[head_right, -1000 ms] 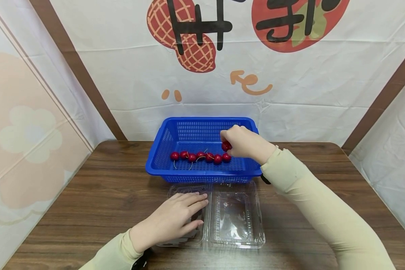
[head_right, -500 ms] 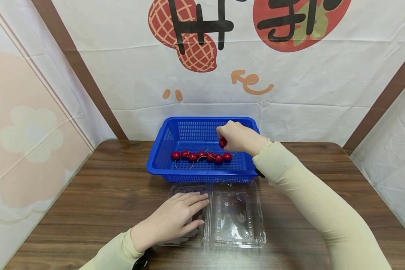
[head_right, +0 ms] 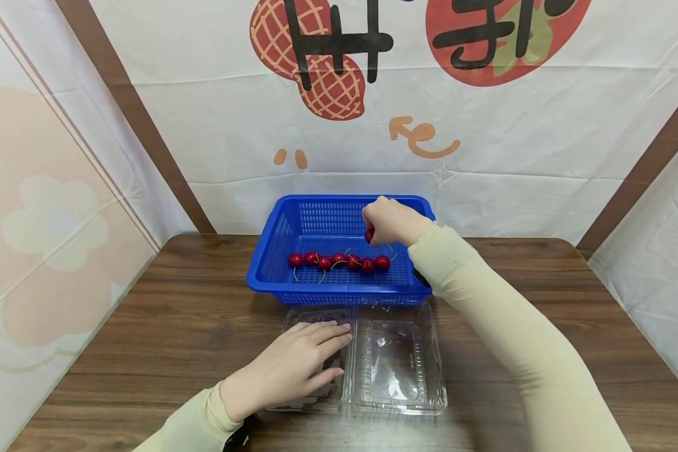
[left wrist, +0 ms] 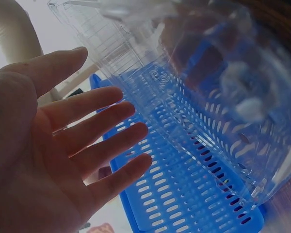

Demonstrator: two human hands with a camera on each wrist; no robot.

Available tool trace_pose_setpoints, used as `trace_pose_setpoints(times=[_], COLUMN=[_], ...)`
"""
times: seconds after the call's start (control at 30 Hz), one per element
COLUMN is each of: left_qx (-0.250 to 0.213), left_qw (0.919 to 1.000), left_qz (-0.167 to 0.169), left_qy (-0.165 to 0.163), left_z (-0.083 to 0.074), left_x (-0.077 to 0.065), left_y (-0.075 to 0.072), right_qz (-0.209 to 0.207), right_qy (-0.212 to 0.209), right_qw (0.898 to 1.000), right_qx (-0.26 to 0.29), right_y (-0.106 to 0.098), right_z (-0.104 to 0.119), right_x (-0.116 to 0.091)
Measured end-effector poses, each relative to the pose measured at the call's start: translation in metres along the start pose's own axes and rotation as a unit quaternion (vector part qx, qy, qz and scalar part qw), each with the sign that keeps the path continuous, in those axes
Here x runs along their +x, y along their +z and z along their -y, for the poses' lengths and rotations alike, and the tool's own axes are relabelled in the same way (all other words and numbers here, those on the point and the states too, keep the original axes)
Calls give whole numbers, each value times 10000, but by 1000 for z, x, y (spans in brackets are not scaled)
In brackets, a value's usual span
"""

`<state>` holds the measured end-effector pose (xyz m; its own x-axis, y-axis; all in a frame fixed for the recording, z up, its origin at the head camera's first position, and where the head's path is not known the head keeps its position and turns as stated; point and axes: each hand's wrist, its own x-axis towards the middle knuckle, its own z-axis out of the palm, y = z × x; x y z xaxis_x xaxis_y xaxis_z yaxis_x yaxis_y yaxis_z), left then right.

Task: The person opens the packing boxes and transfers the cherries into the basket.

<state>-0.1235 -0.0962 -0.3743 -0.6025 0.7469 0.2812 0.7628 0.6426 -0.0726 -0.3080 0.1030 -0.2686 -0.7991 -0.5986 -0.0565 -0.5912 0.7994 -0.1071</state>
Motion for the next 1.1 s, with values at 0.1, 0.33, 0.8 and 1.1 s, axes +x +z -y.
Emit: trace_pose_setpoints(times=[0.1, 0.33, 0.8, 1.1], left_qx=[-4, 26, 25, 38], left_qw=[10000, 10000, 10000, 10000], left_qz=[-3, -31, -20, -8], left_qy=[2, -2, -30, -31], left_z=[0, 1, 1, 1], left_x=[0, 0, 0, 0], left_y=[0, 0, 0, 0], right_qz=[93, 362, 864, 1066], right_qy=[68, 362, 825, 988], right_qw=[9999, 9986, 9928, 9892], right_qx=[0, -132, -9, -179], right_y=[1, 6, 20, 32], right_z=[-2, -9, -20, -25], right_x=[5, 12, 22, 24])
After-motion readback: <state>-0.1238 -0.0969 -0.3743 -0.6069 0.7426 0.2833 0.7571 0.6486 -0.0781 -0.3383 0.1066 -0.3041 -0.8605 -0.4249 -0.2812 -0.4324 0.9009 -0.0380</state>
